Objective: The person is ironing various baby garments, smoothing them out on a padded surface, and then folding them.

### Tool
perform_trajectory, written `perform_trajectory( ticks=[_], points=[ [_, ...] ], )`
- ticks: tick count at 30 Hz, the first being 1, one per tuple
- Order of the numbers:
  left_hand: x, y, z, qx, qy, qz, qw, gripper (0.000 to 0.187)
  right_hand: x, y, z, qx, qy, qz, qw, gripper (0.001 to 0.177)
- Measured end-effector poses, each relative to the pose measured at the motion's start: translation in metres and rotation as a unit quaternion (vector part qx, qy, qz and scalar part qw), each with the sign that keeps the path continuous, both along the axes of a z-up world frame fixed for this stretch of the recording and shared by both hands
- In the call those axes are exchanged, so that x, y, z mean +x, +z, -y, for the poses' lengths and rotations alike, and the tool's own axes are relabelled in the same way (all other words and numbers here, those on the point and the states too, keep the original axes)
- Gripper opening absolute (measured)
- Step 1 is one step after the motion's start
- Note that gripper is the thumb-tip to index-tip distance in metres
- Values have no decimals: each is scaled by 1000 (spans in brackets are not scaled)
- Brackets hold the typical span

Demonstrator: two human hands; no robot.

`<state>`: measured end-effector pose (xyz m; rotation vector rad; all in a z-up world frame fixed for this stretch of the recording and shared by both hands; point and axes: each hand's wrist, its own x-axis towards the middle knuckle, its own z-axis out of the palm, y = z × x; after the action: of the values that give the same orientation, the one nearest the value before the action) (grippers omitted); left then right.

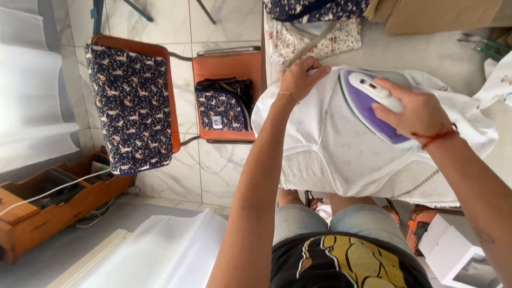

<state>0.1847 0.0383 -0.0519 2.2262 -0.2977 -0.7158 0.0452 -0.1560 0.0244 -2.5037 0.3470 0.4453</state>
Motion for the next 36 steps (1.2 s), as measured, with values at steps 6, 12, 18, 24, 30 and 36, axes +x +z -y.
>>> perform_trajectory(
  ticks=[6, 12, 18, 24, 30, 36],
  points=[
    [-62, -3, -19, 93, -86, 299, 946, 21, -4, 14, -12, 60, -17, -30, 998, 51],
    [-216, 10, -50, -89, -379, 395, 832, 26, -37, 25, -8, 13, 22, -215, 976, 56],
    [-283, -2, -25, 9, -339, 379, 861, 48, -50, 17, -8, -17, 91, -201, 975, 54],
    [-284, 20, -4, 4, -199, 410, 890, 9, -42, 12, -10, -40, 140, -125, 981, 52],
    [-287, 28, 3, -4, -192, 280, 941, 6, -36, 19, -12, -43, 137, -142, 979, 52],
    [-295, 6, -6, -21, -171, 277, 945, 6, -57, 14, -4, -67, 257, -149, 953, 54]
  ],
)
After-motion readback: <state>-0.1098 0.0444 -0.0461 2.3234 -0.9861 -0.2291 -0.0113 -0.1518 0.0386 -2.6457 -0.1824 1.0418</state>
